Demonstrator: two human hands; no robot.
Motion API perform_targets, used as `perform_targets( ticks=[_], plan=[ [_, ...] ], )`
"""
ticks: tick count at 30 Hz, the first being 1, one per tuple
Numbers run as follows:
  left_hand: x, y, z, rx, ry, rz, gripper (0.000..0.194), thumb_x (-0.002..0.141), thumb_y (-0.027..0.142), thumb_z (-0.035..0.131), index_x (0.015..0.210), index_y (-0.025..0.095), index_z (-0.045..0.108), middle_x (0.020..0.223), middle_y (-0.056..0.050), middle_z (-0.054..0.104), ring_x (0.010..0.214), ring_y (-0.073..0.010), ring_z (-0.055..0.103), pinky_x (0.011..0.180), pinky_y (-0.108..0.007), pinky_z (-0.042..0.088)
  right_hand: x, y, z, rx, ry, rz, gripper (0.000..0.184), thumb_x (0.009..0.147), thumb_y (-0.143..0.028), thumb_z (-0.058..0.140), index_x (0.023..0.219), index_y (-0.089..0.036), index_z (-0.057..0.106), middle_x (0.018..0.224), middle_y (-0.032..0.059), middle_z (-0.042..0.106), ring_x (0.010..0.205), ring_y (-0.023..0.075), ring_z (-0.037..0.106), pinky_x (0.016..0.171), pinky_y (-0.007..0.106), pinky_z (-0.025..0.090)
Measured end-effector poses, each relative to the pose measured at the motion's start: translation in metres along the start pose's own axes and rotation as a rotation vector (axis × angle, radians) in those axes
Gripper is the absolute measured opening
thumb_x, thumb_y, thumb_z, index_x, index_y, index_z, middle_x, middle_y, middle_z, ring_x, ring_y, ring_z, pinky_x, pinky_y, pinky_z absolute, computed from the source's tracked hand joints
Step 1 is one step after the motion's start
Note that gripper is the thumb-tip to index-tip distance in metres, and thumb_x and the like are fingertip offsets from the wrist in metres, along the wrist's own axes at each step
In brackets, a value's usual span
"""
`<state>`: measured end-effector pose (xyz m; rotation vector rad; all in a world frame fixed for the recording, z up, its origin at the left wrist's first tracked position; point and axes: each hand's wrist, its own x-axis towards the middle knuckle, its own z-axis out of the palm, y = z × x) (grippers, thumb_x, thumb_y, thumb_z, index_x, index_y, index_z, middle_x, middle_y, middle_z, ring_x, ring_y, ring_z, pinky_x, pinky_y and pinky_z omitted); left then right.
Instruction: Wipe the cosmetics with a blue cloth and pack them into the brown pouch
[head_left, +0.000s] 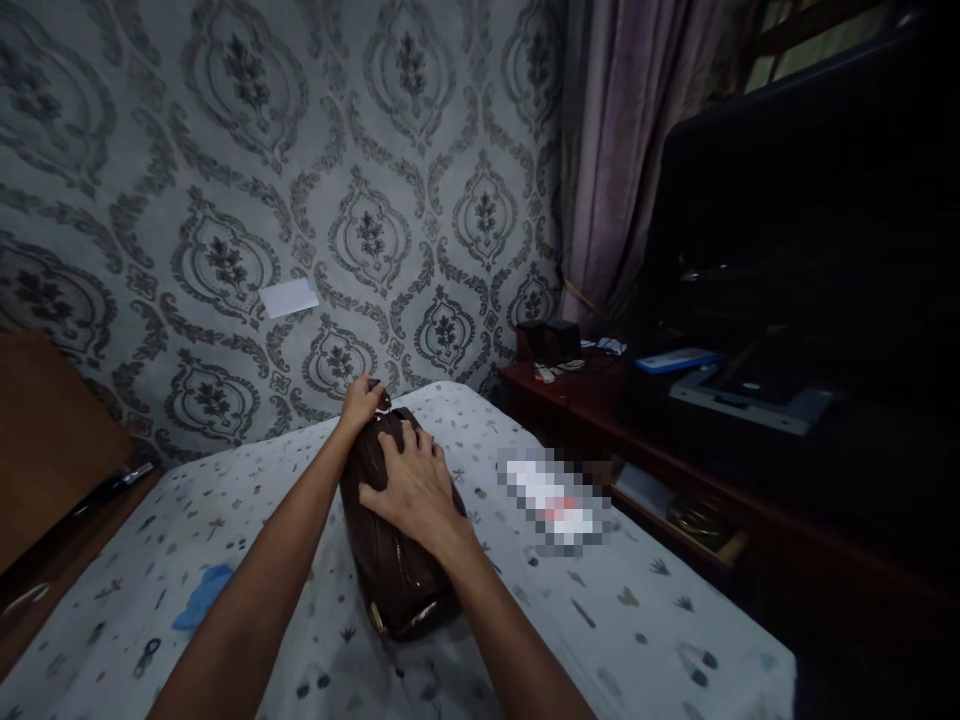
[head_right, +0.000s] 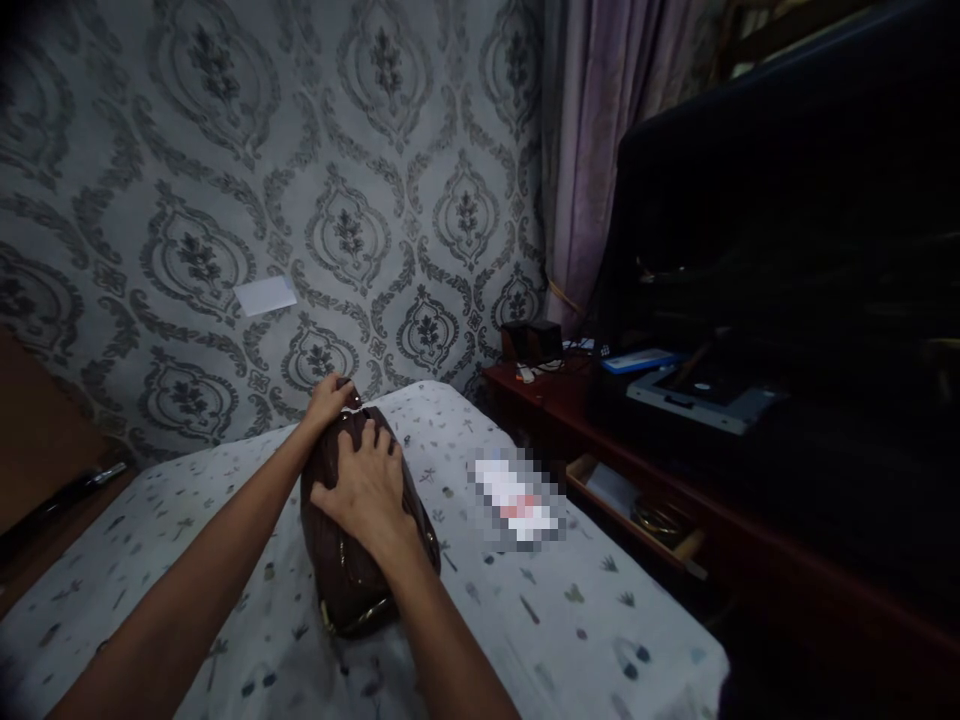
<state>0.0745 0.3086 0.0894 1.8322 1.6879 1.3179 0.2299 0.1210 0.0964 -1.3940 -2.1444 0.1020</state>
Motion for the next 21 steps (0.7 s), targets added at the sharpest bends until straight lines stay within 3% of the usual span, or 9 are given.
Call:
perform_targets(
  ticks=[7,14,21],
  plan=[
    [-0.012,0.014,-0.012,-0.266,-0.126,0.055,0.031,0.084,0.046,0.062,0.081,0.016,0.057,0.066,-0.001,0.066,0.063,-0.0164,0.067,0.068,-0.032,0.057,-0.001,-0.001,0.000,-0.013,0.012,-0.011,0.064,0.081,-0.050,0.059,0.133,-0.013,0.052,0.148,0.0269,0.043,0.131,0.0421,0.044,0.102,0.056,0.036],
    [-0.018,0.024,-0.014,-0.301,-0.208,0.094,0.037,0.072,0.055,0.063,0.075,0.020,0.050,0.061,0.001,0.064,0.059,-0.0174,0.066,0.061,-0.030,0.053,0.000,0.000,-0.002,0.017,0.003,0.000,0.064,0.081,-0.049,0.060,0.133,-0.012,0.052,0.149,0.0275,0.042,0.133,0.0421,0.042,0.104,0.055,0.035],
    [-0.020,0.026,-0.016,-0.131,-0.181,0.171,0.028,0.070,0.044,0.067,0.073,0.018,0.057,0.059,0.004,0.058,0.059,-0.0138,0.056,0.059,-0.024,0.043,-0.003,-0.002,-0.005,0.128,-0.069,0.086,0.076,0.076,-0.051,0.069,0.138,-0.014,0.046,0.157,0.0260,0.027,0.143,0.0407,0.030,0.112,0.055,0.025]
  ],
)
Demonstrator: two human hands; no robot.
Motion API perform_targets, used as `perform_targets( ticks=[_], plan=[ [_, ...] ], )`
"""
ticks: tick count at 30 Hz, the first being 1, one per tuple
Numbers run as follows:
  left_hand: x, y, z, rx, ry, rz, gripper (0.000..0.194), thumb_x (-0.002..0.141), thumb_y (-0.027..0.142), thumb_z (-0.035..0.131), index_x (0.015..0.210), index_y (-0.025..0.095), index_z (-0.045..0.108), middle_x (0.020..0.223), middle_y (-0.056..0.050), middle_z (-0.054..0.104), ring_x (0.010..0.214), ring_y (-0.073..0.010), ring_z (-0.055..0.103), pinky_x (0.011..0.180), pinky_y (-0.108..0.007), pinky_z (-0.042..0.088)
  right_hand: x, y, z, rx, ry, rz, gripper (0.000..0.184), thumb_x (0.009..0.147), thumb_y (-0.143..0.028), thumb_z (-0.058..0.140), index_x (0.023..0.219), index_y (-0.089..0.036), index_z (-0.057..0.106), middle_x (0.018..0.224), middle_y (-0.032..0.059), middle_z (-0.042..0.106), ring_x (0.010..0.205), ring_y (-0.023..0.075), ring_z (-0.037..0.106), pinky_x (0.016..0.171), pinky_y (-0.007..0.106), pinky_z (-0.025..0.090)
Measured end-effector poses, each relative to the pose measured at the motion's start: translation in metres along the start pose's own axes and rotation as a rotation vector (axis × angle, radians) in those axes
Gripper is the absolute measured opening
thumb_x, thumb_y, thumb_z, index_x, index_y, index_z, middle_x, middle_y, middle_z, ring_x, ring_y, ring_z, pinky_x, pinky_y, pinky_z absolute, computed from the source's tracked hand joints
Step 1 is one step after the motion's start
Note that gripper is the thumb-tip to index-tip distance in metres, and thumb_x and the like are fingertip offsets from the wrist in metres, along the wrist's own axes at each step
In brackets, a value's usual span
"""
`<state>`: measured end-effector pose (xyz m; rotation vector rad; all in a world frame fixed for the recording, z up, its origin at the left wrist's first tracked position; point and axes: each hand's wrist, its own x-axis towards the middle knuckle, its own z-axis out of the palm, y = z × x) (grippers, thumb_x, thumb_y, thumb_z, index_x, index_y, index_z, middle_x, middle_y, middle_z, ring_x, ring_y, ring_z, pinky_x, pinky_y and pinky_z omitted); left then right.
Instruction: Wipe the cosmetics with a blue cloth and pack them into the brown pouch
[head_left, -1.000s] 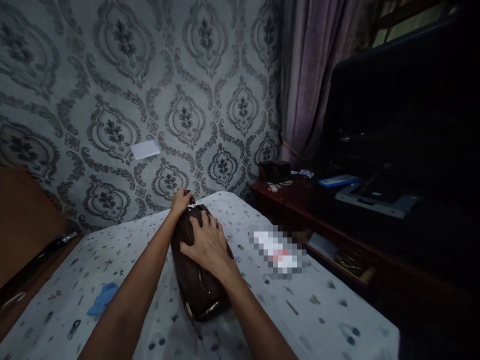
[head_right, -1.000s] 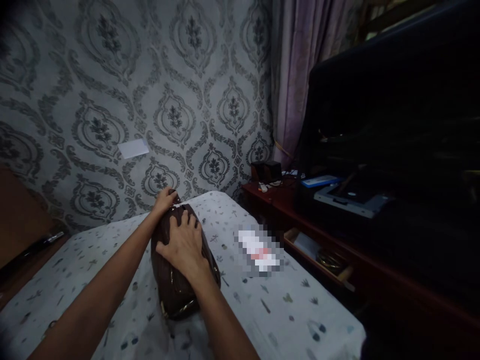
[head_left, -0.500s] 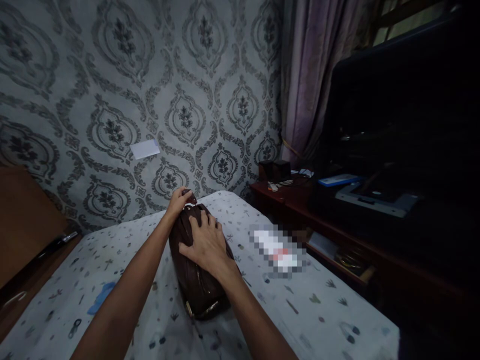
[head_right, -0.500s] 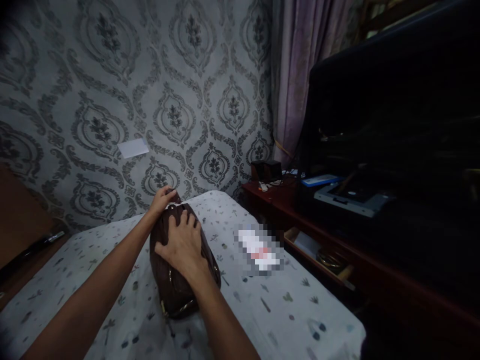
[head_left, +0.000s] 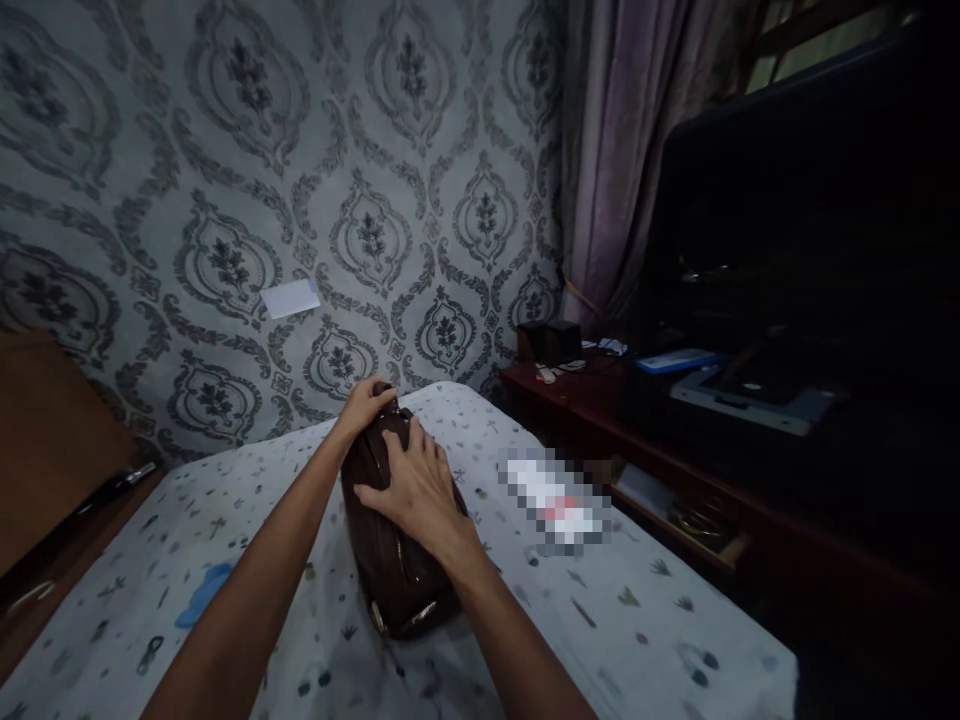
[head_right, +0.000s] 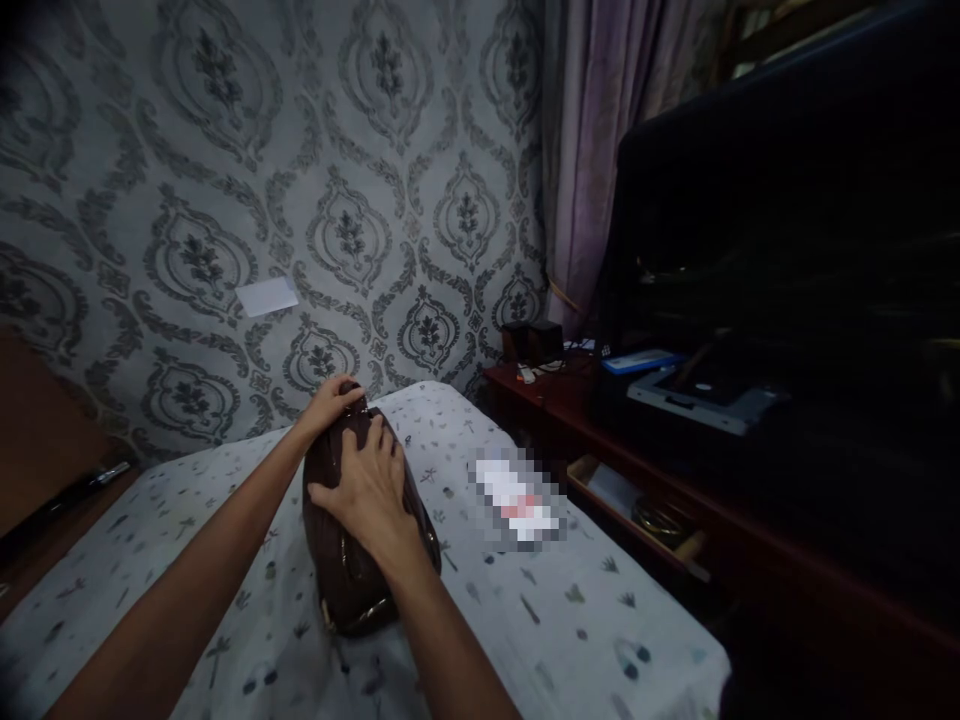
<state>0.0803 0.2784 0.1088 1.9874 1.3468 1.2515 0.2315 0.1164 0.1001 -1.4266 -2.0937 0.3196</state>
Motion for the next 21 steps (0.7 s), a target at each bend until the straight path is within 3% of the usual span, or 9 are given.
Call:
perform_targets(
  ticks=[4,8,14,17,21],
  plan=[
    [-0.004,0.002,-0.003,0.099,-0.017,0.021,0.023,0.068,0.038,0.071,0.069,0.017,0.062,0.057,0.006,0.055,0.059,-0.0124,0.051,0.058,-0.023,0.039,-0.002,-0.002,-0.002,0.008,0.020,0.048,0.080,0.074,-0.051,0.073,0.139,-0.016,0.043,0.152,0.0251,0.035,0.140,0.0401,0.034,0.111,0.057,0.025],
    [-0.008,0.005,-0.002,0.166,0.008,0.024,0.022,0.074,0.037,0.066,0.065,0.017,0.062,0.055,0.004,0.058,0.056,-0.0128,0.051,0.058,-0.024,0.039,-0.002,-0.002,-0.004,0.004,0.027,0.043,0.068,0.075,-0.052,0.072,0.129,-0.016,0.051,0.137,0.0212,0.050,0.130,0.0379,0.043,0.107,0.055,0.031],
    [-0.019,0.012,0.000,0.235,0.026,0.083,0.024,0.082,0.038,0.059,0.072,0.017,0.063,0.065,0.001,0.063,0.064,-0.0147,0.056,0.063,-0.025,0.043,0.000,0.000,-0.004,-0.032,0.042,0.006,0.062,0.073,-0.055,0.072,0.121,-0.019,0.054,0.127,0.0176,0.056,0.121,0.0365,0.048,0.101,0.052,0.037],
    [-0.026,0.019,-0.002,0.280,-0.026,0.144,0.021,0.084,0.035,0.056,0.079,0.018,0.066,0.071,0.000,0.064,0.070,-0.0160,0.057,0.068,-0.025,0.044,0.000,0.001,-0.002,-0.045,0.051,-0.007,0.061,0.074,-0.056,0.072,0.120,-0.019,0.056,0.126,0.0177,0.056,0.120,0.0362,0.049,0.101,0.052,0.037],
    [-0.027,0.032,-0.002,0.358,-0.177,0.243,0.023,0.083,0.018,0.051,0.088,0.022,0.073,0.089,-0.002,0.068,0.087,-0.0177,0.060,0.085,-0.027,0.045,0.000,0.002,0.000,-0.055,0.068,-0.029,0.062,0.076,-0.056,0.071,0.122,-0.016,0.057,0.126,0.0191,0.056,0.120,0.0371,0.049,0.101,0.053,0.037]
  ],
)
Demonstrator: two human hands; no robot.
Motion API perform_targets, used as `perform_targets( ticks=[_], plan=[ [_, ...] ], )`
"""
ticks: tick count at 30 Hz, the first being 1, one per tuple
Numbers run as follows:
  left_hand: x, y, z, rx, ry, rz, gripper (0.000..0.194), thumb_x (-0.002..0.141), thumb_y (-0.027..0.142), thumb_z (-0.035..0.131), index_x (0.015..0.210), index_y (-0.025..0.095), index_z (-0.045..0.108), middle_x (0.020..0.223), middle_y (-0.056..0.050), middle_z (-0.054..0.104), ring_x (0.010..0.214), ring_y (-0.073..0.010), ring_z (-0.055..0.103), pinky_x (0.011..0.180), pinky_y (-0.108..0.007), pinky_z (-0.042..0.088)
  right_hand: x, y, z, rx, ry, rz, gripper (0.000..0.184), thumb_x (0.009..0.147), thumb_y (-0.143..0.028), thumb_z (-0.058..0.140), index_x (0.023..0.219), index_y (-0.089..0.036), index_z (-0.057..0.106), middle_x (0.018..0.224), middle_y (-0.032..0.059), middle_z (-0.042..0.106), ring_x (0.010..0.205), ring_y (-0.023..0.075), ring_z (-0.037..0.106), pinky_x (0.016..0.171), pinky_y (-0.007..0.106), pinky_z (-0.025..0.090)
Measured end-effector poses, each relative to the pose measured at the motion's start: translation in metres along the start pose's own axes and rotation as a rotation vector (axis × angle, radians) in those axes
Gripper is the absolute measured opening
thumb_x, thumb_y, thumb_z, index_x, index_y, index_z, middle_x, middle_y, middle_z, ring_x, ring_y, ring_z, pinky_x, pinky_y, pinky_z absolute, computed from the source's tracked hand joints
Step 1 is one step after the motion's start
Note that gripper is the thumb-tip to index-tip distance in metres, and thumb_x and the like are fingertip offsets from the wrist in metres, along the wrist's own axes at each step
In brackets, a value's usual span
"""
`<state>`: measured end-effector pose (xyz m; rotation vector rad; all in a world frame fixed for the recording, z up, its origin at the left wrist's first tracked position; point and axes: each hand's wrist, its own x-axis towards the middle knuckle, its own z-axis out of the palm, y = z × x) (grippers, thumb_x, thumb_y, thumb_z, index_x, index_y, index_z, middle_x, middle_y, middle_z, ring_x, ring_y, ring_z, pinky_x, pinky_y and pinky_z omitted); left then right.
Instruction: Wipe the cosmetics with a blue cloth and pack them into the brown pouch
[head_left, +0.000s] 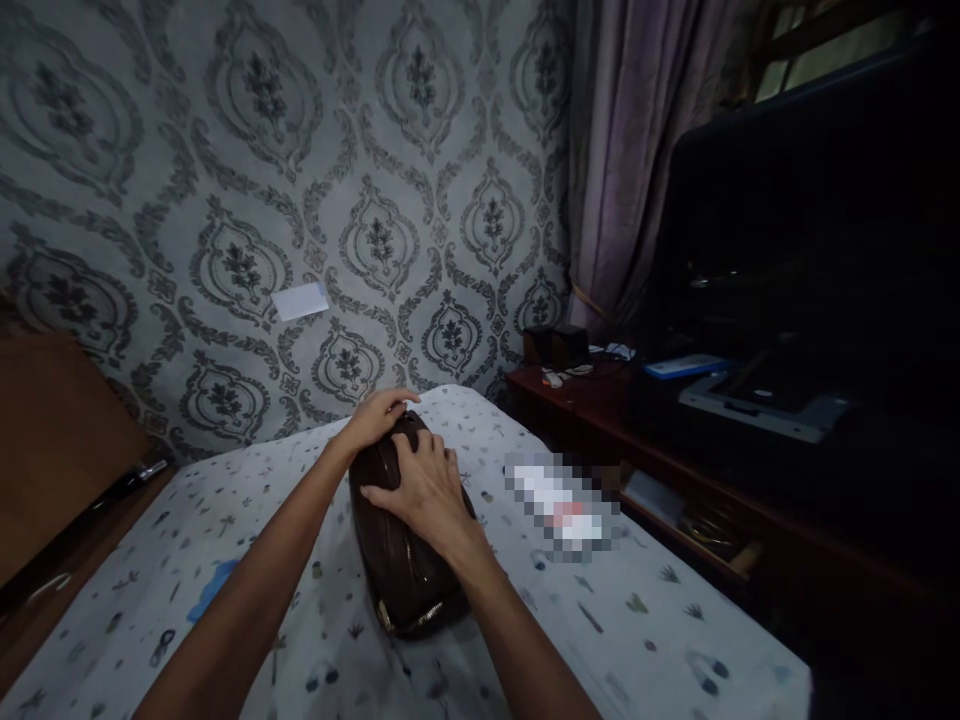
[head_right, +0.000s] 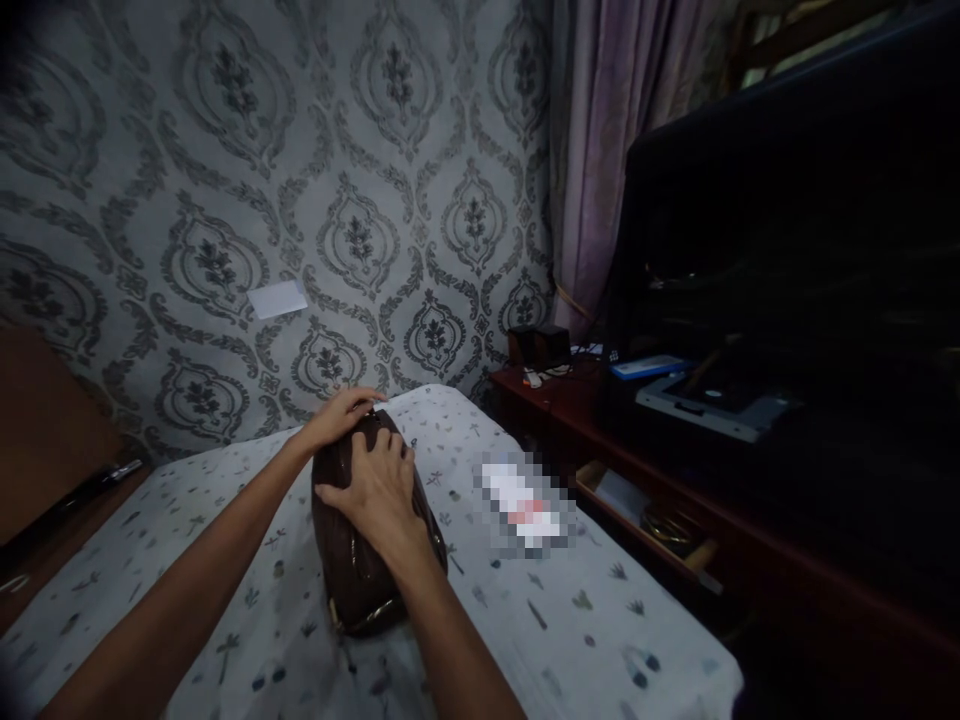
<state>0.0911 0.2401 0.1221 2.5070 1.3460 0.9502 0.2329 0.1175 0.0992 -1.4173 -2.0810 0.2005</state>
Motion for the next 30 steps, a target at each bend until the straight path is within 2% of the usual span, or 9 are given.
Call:
perform_targets(
  ticks=[5,12,16,19,21,25,30],
  plan=[
    [0.003,0.008,-0.002,0.083,-0.153,0.081,0.038,0.069,0.003,0.047,0.083,0.023,0.077,0.089,-0.004,0.065,0.088,-0.0183,0.058,0.085,-0.029,0.045,0.000,0.001,0.001,0.000,0.004,-0.019,0.063,0.076,-0.053,0.070,0.124,-0.015,0.057,0.128,0.0199,0.055,0.120,0.0375,0.049,0.100,0.052,0.038],
    [0.000,0.002,0.002,0.090,-0.146,0.065,0.036,0.067,0.003,0.044,0.073,0.019,0.075,0.083,-0.004,0.064,0.080,-0.0181,0.057,0.082,-0.031,0.047,0.001,0.001,0.002,-0.001,-0.001,-0.005,0.063,0.076,-0.051,0.069,0.129,-0.018,0.055,0.140,0.0195,0.050,0.125,0.0365,0.047,0.100,0.051,0.038],
    [-0.004,-0.003,-0.002,0.061,-0.129,0.046,0.037,0.074,0.004,0.045,0.083,0.020,0.077,0.092,-0.005,0.068,0.090,-0.0185,0.060,0.088,-0.030,0.047,0.003,0.001,0.001,-0.010,-0.029,-0.012,0.061,0.078,-0.052,0.067,0.126,-0.017,0.056,0.132,0.0190,0.057,0.121,0.0365,0.050,0.099,0.051,0.039],
    [-0.007,-0.007,-0.012,0.057,-0.098,-0.003,0.031,0.079,0.012,0.055,0.100,0.021,0.075,0.099,-0.005,0.070,0.093,-0.0197,0.062,0.089,-0.030,0.046,0.003,0.000,0.000,-0.035,-0.035,-0.012,0.061,0.079,-0.052,0.066,0.127,-0.017,0.055,0.131,0.0192,0.058,0.122,0.0369,0.050,0.100,0.052,0.038],
    [-0.007,-0.009,-0.017,0.063,-0.076,-0.045,0.025,0.079,0.019,0.062,0.101,0.020,0.074,0.095,-0.004,0.072,0.089,-0.0205,0.062,0.085,-0.030,0.047,0.003,-0.001,0.000,-0.052,-0.035,-0.013,0.062,0.079,-0.052,0.066,0.129,-0.017,0.054,0.132,0.0197,0.057,0.123,0.0375,0.049,0.100,0.053,0.037],
    [-0.003,-0.012,-0.017,0.069,-0.051,-0.103,0.012,0.078,0.026,0.065,0.080,0.019,0.075,0.076,-0.002,0.070,0.078,-0.0198,0.061,0.078,-0.028,0.045,0.002,-0.002,0.001,-0.065,-0.027,-0.020,0.065,0.080,-0.052,0.065,0.132,-0.015,0.053,0.134,0.0210,0.056,0.124,0.0381,0.049,0.101,0.052,0.037],
    [0.003,-0.013,-0.007,0.047,-0.017,-0.178,0.019,0.078,0.028,0.060,0.067,0.017,0.070,0.056,0.001,0.059,0.065,-0.0177,0.055,0.067,-0.028,0.043,0.001,-0.001,0.003,-0.044,-0.029,-0.013,0.064,0.080,-0.052,0.064,0.131,-0.015,0.053,0.140,0.0235,0.052,0.130,0.0395,0.045,0.103,0.055,0.034]
  ],
)
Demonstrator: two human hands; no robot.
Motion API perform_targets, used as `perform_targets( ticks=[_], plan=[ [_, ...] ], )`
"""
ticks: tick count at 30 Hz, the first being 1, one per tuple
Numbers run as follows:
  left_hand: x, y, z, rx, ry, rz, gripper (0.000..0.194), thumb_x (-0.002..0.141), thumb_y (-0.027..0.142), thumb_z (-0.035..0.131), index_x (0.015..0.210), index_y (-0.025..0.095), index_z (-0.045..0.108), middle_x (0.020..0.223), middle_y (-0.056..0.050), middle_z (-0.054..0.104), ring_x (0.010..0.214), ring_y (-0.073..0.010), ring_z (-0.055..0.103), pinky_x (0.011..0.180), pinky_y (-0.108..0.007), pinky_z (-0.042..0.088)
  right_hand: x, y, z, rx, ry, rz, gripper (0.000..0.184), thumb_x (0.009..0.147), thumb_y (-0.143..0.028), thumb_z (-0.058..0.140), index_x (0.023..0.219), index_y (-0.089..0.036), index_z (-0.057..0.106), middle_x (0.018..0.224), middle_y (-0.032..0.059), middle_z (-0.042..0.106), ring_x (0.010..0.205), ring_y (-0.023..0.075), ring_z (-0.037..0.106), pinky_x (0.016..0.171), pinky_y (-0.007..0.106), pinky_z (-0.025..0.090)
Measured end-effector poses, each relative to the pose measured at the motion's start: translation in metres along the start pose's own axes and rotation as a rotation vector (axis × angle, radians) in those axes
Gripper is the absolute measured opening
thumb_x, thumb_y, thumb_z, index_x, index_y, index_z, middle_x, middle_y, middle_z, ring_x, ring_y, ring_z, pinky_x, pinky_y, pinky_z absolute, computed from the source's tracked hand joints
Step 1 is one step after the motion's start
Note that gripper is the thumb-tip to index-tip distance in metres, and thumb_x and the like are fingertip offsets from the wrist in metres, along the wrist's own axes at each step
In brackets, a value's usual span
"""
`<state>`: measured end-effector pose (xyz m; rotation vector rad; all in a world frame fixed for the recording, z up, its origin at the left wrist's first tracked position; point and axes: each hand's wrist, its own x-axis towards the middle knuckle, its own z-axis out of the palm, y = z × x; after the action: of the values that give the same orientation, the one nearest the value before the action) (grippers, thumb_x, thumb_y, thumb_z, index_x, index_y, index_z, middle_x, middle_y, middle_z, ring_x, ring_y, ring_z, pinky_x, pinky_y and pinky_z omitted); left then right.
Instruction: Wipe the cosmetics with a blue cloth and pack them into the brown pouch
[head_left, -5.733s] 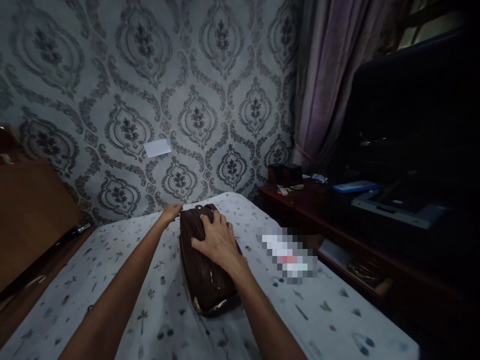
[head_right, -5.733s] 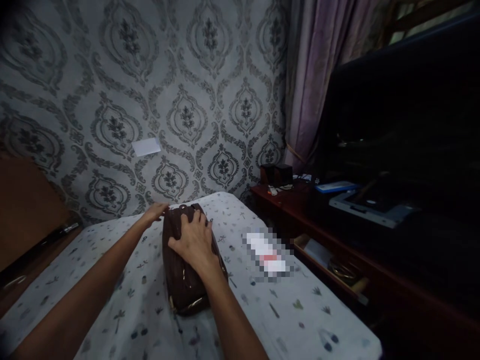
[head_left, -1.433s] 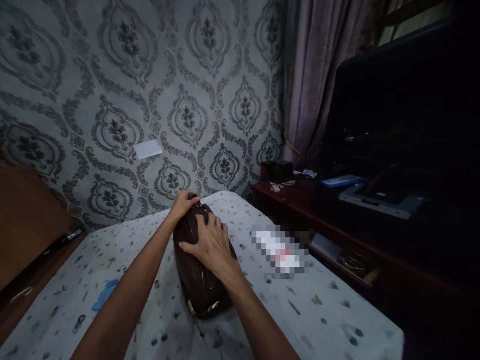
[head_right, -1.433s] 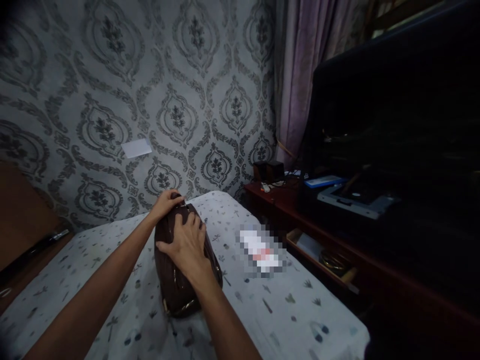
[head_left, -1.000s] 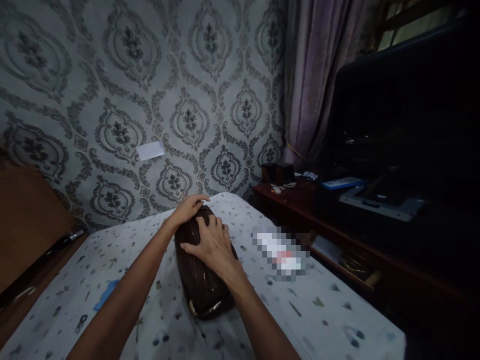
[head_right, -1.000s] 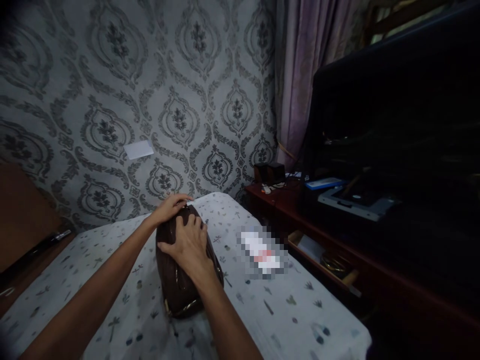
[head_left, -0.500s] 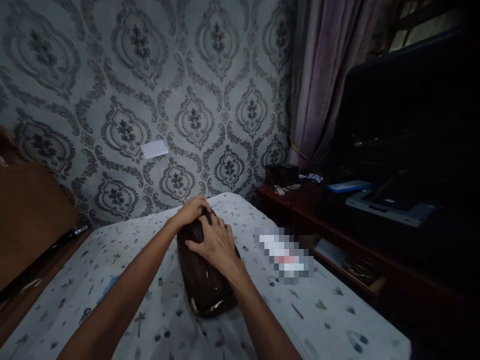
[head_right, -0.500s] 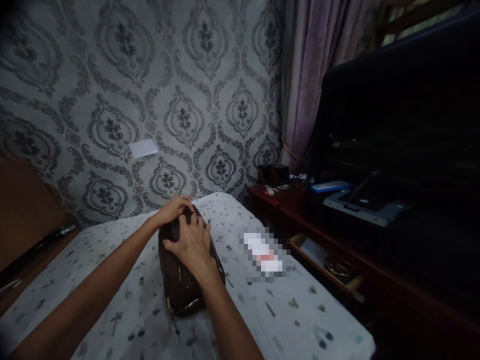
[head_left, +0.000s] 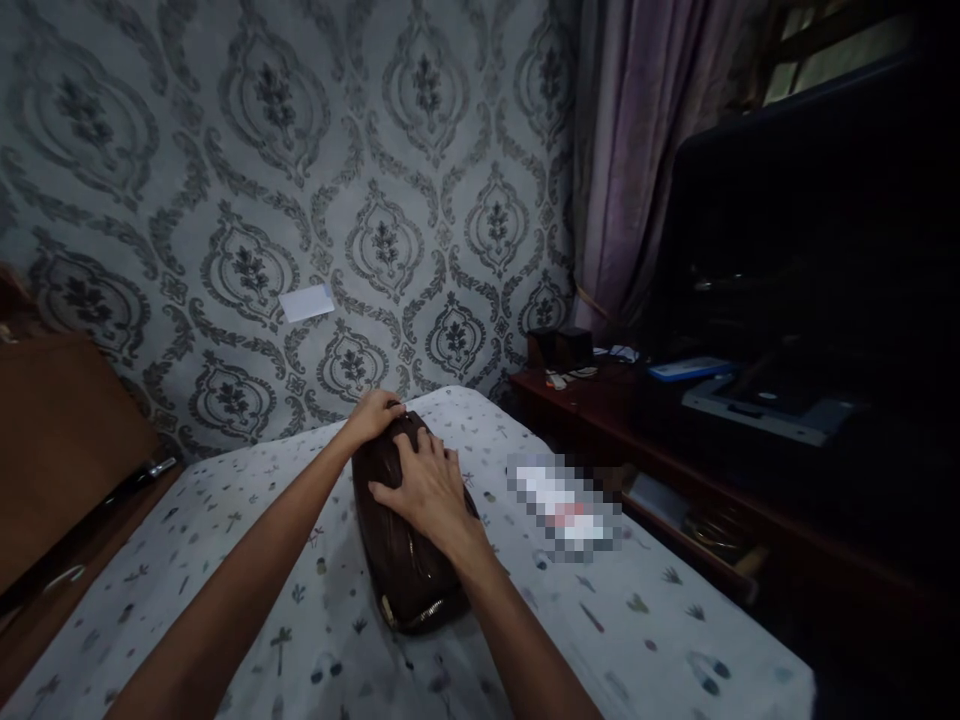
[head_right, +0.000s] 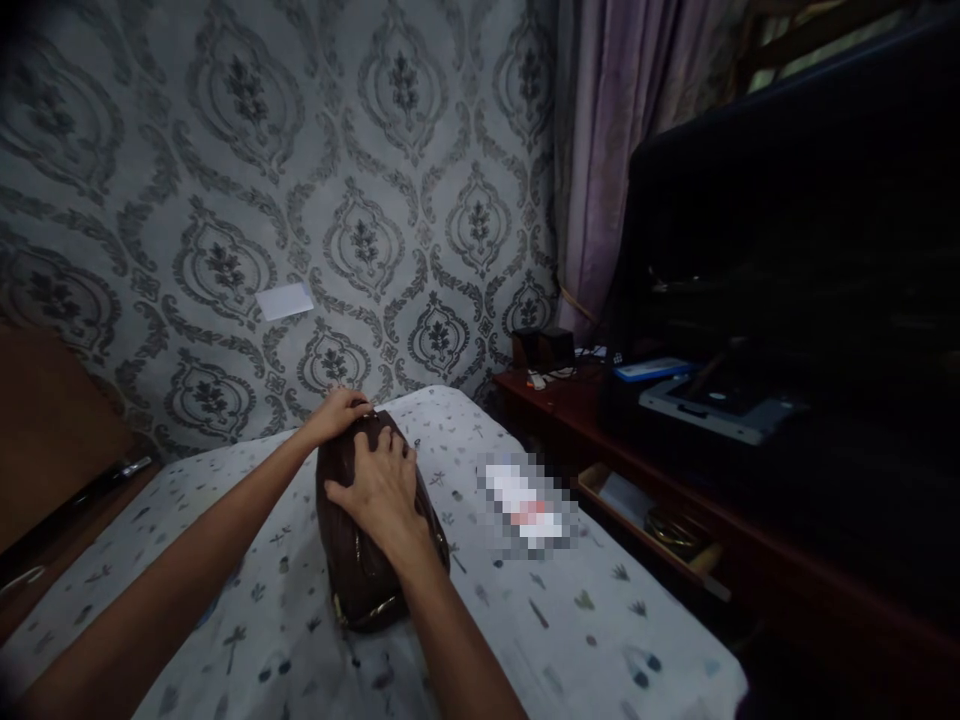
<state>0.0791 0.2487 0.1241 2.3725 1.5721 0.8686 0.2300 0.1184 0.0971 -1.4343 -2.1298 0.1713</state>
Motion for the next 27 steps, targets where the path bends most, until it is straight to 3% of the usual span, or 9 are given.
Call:
perform_targets(
  ticks=[3,6,10,16,21,27],
  plan=[
    [-0.002,0.003,0.002,-0.049,-0.007,-0.002,0.021,0.079,0.030,0.058,0.067,0.016,0.069,0.057,0.002,0.057,0.064,-0.0167,0.054,0.066,-0.027,0.044,-0.001,0.001,0.001,0.033,-0.014,-0.002,0.066,0.081,-0.051,0.064,0.133,-0.015,0.050,0.148,0.0255,0.043,0.138,0.0399,0.038,0.106,0.056,0.031],
    [-0.008,0.010,0.002,-0.116,-0.027,0.064,0.016,0.077,0.028,0.059,0.074,0.017,0.069,0.078,-0.001,0.066,0.080,-0.0177,0.060,0.079,-0.028,0.047,-0.001,0.001,0.002,0.049,-0.024,-0.007,0.066,0.082,-0.050,0.063,0.135,-0.014,0.049,0.154,0.0266,0.034,0.143,0.0392,0.032,0.109,0.057,0.028],
    [-0.015,0.014,-0.003,-0.176,-0.059,0.113,0.019,0.079,0.034,0.061,0.074,0.018,0.069,0.087,-0.003,0.068,0.088,-0.0193,0.061,0.088,-0.031,0.046,-0.001,0.001,0.001,0.045,-0.017,-0.011,0.068,0.083,-0.051,0.062,0.138,-0.014,0.047,0.155,0.0258,0.035,0.143,0.0381,0.033,0.109,0.056,0.029],
    [-0.023,-0.011,-0.023,-0.203,0.012,0.012,0.038,0.071,0.042,0.069,0.100,0.018,0.068,0.093,-0.003,0.070,0.088,-0.0207,0.062,0.079,-0.030,0.048,-0.001,0.000,-0.002,0.032,-0.032,-0.002,0.064,0.083,-0.052,0.063,0.134,-0.013,0.052,0.153,0.0270,0.038,0.141,0.0391,0.037,0.108,0.054,0.032],
    [-0.037,-0.036,-0.035,-0.155,0.090,-0.100,0.023,0.074,0.038,0.060,0.079,0.016,0.066,0.070,0.000,0.064,0.069,-0.0175,0.057,0.065,-0.027,0.044,-0.001,0.000,-0.004,0.026,-0.041,0.004,0.063,0.083,-0.051,0.064,0.133,-0.015,0.053,0.153,0.0263,0.038,0.140,0.0384,0.038,0.108,0.054,0.033],
    [-0.038,-0.039,-0.025,-0.044,0.216,-0.164,0.018,0.076,0.030,0.054,0.065,0.018,0.063,0.057,0.003,0.053,0.060,-0.0154,0.048,0.060,-0.027,0.032,0.000,0.000,-0.005,0.012,-0.038,-0.001,0.070,0.085,-0.054,0.062,0.141,-0.013,0.048,0.153,0.0261,0.039,0.141,0.0379,0.038,0.109,0.054,0.032]
  ],
)
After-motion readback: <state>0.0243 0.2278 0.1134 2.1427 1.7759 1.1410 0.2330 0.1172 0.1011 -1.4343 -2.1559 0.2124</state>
